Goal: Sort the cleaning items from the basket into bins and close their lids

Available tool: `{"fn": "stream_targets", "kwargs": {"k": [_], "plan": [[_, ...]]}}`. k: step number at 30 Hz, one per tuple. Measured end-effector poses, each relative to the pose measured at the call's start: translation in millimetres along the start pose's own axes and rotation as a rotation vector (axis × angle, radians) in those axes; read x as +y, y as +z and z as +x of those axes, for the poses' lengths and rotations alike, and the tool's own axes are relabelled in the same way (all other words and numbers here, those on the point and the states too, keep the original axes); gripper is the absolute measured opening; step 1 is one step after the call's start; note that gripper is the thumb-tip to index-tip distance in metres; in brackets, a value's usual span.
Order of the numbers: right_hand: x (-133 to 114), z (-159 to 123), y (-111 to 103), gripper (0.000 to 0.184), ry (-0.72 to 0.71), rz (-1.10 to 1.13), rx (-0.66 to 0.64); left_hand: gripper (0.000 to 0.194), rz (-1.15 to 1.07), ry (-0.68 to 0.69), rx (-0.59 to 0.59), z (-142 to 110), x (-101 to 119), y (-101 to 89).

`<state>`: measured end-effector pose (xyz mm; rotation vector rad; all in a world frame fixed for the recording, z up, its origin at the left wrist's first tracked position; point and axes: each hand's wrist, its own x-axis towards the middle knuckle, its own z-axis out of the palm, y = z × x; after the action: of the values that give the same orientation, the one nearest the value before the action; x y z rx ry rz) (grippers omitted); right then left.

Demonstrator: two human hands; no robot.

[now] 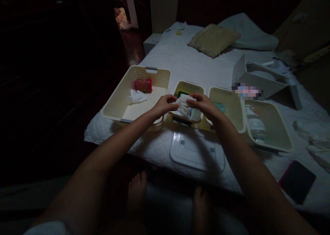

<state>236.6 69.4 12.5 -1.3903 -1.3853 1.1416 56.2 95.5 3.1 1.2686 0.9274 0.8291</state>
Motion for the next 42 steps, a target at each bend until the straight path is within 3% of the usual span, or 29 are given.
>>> {"fn": "stream_targets", "kwargs": {"k": [4, 9, 13, 17, 22, 28, 31, 34, 39, 42], "plan": [[7.3, 8.2, -8.0, 0.027, 0.023, -0.017, -0.016, 0.023, 0.128, 0.047, -0.032, 16.8, -4.0, 0.6], [22.5, 23.3, -14.6, 0.019, 0.076, -0.101, 0.052, 0.027, 0.511, 0.274, -0.086, 33.4, -13.5, -2.7], [33.3, 36.2, -15.4, 0.015, 0.123, -0.210, 0.045, 0.014, 0.747, 0.387, -0.245, 25.9, -17.0, -5.8], [43.5, 51.7, -12.2, 0.014, 0.107, -0.380, 0.007, 0.013, 0.862, 0.418, -0.399, 14.9, -19.9, -8.1], [60.5, 72.5, -2.5, 0.016, 0.141, -0.590, 0.029, 0.014, 0.955, 0.423, -0.471, 13.7, -27.5, -7.4], [81.9, 82.6, 13.6, 0.019, 0.230, -0.500, -0.040, 0.014, 0.989, 0.426, -0.485, 16.4, -32.6, -3.0], [87.6, 81.7, 22.2, 0.026, 0.178, -0.621, -0.022, 0.012, 0.980, 0.409, -0.489, 16.7, -32.1, -2.5], [88.1, 79.7, 30.6, 0.033, 0.123, -0.764, -0.088, 0.011, 0.969, 0.400, -0.493, 16.9, -31.8, -2.9], [81.9, 74.7, 39.8, 0.025, 0.067, -0.966, -0.206, 0.011, 0.996, 0.404, -0.501, 17.4, -32.5, -2.2], [77.4, 70.5, 41.9, 0.024, 0.011, -1.105, -0.214, 0.012, 0.982, 0.414, -0.509, 17.6, -33.0, -0.9]]}}
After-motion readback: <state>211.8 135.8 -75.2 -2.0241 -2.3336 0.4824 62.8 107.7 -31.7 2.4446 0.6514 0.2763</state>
